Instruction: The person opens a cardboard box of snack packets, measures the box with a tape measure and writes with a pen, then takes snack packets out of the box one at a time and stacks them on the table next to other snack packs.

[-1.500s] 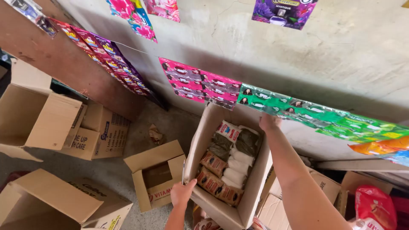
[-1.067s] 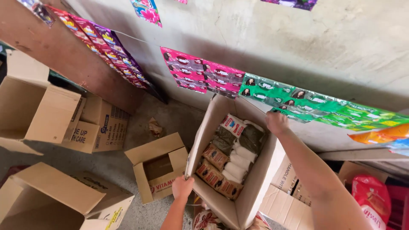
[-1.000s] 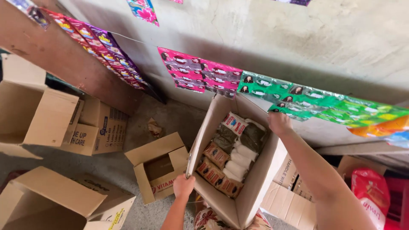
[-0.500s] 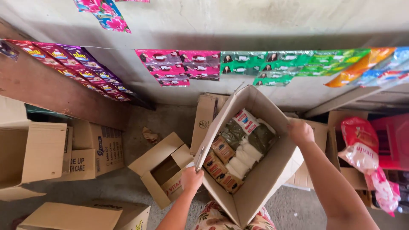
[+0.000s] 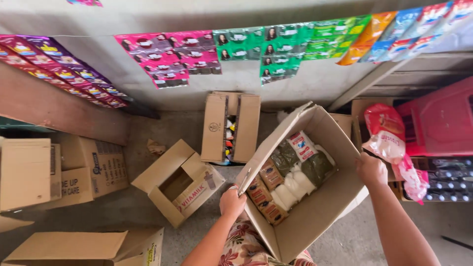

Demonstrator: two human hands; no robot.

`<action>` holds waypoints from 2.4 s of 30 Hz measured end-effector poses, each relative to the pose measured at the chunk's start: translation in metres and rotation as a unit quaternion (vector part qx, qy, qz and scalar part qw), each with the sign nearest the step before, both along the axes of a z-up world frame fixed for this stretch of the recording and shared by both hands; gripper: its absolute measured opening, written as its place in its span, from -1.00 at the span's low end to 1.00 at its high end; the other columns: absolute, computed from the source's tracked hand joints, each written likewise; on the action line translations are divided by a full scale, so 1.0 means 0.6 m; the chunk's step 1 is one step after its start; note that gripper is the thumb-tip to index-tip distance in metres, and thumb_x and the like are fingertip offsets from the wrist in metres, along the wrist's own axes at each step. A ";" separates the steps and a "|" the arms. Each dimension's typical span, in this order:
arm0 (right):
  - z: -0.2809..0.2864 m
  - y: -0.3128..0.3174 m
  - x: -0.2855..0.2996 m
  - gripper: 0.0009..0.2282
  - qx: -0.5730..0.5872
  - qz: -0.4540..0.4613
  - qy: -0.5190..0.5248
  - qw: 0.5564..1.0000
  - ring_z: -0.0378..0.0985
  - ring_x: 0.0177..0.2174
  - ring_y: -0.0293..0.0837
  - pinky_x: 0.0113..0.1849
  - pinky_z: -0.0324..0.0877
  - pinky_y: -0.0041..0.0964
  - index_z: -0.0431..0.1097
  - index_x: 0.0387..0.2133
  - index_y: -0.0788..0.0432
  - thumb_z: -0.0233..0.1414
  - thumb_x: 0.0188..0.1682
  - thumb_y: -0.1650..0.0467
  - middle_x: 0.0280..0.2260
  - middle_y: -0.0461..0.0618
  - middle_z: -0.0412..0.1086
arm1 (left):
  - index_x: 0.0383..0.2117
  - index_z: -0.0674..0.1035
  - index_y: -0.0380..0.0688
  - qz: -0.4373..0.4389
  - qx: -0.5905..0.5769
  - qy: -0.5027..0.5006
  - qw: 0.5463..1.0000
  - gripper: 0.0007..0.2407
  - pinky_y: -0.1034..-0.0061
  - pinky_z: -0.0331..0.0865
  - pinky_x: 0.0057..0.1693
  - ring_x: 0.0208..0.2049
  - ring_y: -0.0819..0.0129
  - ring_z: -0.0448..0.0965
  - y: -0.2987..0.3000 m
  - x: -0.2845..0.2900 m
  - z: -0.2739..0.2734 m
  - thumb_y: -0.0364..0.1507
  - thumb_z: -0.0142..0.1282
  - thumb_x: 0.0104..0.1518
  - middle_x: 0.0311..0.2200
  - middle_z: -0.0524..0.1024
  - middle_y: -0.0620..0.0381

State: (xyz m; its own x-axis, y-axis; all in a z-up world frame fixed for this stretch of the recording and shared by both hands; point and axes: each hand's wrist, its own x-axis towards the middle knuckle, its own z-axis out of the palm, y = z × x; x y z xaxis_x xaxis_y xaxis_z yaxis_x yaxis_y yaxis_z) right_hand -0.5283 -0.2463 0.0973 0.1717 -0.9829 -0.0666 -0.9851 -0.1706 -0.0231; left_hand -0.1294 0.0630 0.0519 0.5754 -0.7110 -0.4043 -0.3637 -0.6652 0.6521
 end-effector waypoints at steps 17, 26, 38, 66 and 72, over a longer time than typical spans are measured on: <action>-0.054 0.257 -0.265 -0.76 0.042 -0.211 -0.013 0.977 0.56 -0.19 0.37 -0.15 0.46 0.20 0.48 -0.26 0.05 0.13 0.00 0.17 -0.28 0.29 0.53 | -0.47 0.65 -0.20 -0.192 0.020 -0.059 0.979 -0.81 0.04 0.47 -0.07 -0.25 -0.13 0.61 -0.039 -0.098 -0.056 -0.34 0.11 -0.05 -0.35 0.60 -0.16; 0.026 0.363 -0.133 -0.79 -0.008 -0.194 -0.061 0.979 0.55 -0.26 0.36 -0.20 0.45 0.20 0.47 -0.32 0.07 0.13 0.02 0.20 -0.41 0.28 0.50 | -0.52 0.65 -0.24 -0.181 -0.023 -0.072 0.981 -0.81 0.02 0.46 -0.09 -0.27 -0.16 0.59 0.060 -0.017 -0.033 -0.35 0.16 -0.09 -0.35 0.58 -0.20; 0.028 0.265 0.257 -0.74 -0.037 0.153 -0.037 0.987 0.53 -0.36 0.32 -0.26 0.43 0.18 0.37 -0.43 0.12 0.08 0.07 0.20 -0.49 0.23 0.45 | -0.59 0.60 -0.25 0.137 -0.024 -0.037 0.990 -0.76 0.06 0.44 -0.23 -0.42 -0.13 0.60 0.427 0.117 -0.025 -0.28 0.26 -0.04 -0.51 0.56 -0.17; -0.315 0.314 1.120 -0.67 0.150 0.492 -0.029 0.857 0.59 -0.21 0.21 -0.21 0.49 0.05 0.46 -0.14 0.08 0.09 -0.21 0.57 -0.26 0.20 0.52 | -0.36 0.73 -0.15 0.515 0.167 -0.061 0.839 -0.66 0.01 0.47 -0.11 -0.30 -0.26 0.63 0.627 0.312 -0.443 -0.13 0.21 -0.06 -0.42 0.64 -0.27; -0.429 0.249 1.105 -0.81 0.112 0.419 -0.064 0.899 0.60 -0.19 0.21 -0.20 0.50 0.07 0.44 -0.12 0.11 0.03 0.00 0.48 -0.18 0.20 0.51 | -0.43 0.68 -0.35 0.477 0.203 -0.134 0.844 -0.52 0.04 0.49 -0.09 -0.29 -0.23 0.65 0.655 0.365 -0.544 -0.04 0.28 -0.06 -0.41 0.63 -0.33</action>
State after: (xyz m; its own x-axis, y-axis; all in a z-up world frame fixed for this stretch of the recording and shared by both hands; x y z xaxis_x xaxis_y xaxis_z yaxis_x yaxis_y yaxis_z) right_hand 0.1345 -0.0969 -0.1604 0.8654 -0.4700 -0.1738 -0.5005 -0.8282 -0.2522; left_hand 0.0894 0.4558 -0.2744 0.9173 0.2946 -0.2679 0.3666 -0.8874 0.2793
